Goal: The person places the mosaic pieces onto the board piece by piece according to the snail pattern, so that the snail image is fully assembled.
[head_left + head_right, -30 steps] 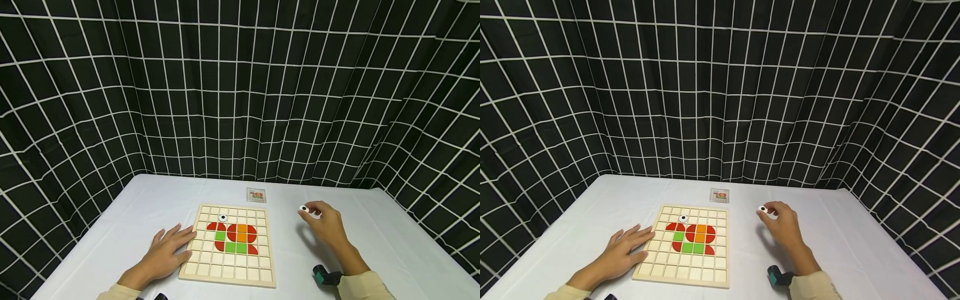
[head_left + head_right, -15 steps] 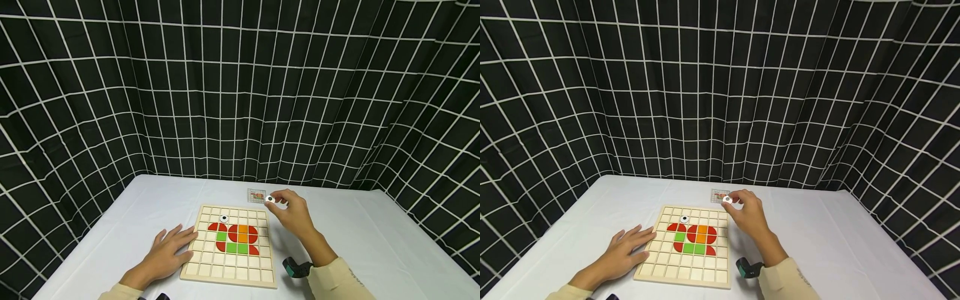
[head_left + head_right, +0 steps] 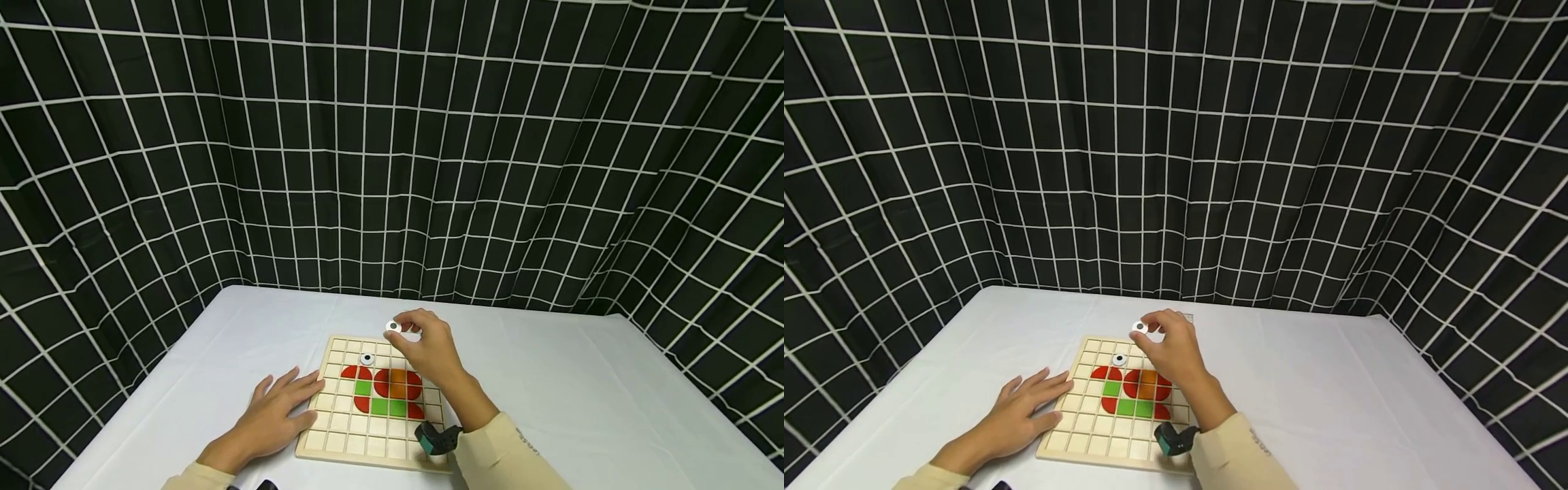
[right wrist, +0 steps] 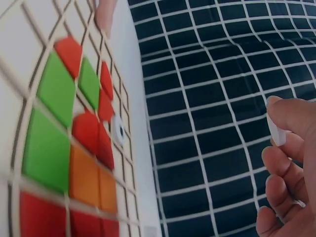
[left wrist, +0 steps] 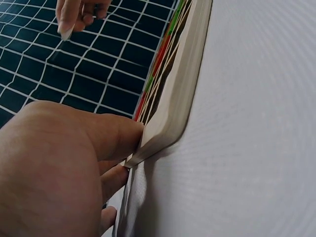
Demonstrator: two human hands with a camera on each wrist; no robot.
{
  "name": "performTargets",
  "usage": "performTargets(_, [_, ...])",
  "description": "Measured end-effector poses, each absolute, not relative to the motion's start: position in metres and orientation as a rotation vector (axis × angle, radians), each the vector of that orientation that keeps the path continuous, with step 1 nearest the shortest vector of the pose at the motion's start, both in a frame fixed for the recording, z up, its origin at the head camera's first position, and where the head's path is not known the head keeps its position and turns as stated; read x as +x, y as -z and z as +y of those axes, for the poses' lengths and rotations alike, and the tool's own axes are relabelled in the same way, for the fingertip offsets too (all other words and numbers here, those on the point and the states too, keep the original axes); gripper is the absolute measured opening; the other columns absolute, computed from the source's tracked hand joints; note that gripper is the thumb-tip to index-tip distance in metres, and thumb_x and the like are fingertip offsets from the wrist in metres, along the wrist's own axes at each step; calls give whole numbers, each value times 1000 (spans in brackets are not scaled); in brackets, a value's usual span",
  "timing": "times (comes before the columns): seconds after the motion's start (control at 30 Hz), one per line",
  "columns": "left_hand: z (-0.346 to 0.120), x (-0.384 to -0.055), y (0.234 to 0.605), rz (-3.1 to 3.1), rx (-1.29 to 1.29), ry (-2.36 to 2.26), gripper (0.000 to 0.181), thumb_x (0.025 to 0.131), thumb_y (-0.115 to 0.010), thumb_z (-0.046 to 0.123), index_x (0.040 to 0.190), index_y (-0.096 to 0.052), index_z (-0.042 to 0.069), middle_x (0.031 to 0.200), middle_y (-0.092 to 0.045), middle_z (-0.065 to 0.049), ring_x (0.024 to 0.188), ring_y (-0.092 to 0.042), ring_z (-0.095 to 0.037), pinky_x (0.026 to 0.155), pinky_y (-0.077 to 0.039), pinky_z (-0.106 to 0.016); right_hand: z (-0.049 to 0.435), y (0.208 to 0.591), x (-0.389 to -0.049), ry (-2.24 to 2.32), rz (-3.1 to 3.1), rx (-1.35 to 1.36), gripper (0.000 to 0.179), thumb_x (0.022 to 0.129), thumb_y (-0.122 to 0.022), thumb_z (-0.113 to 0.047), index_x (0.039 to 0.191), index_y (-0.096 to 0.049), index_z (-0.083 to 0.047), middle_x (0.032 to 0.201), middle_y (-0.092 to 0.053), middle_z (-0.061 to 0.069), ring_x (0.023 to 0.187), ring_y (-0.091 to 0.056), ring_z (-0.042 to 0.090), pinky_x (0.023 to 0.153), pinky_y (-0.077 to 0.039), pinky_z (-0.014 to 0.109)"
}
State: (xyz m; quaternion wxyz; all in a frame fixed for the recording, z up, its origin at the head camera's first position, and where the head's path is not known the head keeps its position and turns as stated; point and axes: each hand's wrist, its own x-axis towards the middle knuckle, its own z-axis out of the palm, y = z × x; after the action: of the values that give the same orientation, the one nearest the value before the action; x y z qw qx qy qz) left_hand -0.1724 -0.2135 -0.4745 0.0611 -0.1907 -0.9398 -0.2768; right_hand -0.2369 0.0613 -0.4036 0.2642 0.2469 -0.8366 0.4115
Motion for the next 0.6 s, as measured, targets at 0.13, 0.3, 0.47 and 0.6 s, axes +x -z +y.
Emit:
performTargets(0.13, [-213,-173,475,-2841,-584,831,46,91,-61,27,134,-59,13,145,-47,0,140,-26,-33,108,-3,-60,46,409,-239,-1135,-2295,674,19,81,-80,-16,96,-72,-7,82,-60,-2,82,-56,25,73,-47,41])
performTargets(0.3, [-215,-172,475,-2840,-589,827,46,91,-62,29,134,-59,13,145,-47,1,140,-27,-33,108,-3,-61,28,419,-243,-1171,-2367,673,20,83,-78,-20,96,-72,-6,83,-61,-2,81,-55,20,72,-48,35])
performTargets(0.47, [-215,-172,474,-2841,-598,830,46,91,-62,28,134,-59,12,144,-47,0,139,-27,-34,108,-4,-61,13,428,-247,-1235,-2475,615,23,85,-76,-24,98,-72,-6,83,-60,-3,82,-54,17,70,-50,31])
performTargets(0.6, [-215,-171,473,-2831,-611,818,46,91,-62,27,134,-59,11,144,-48,-2,139,-28,-35,108,-4,-61,4,435,-250,-1285,-2563,524,25,86,-76,-23,100,-70,-4,81,-59,-3,70,-55,15,59,-49,28])
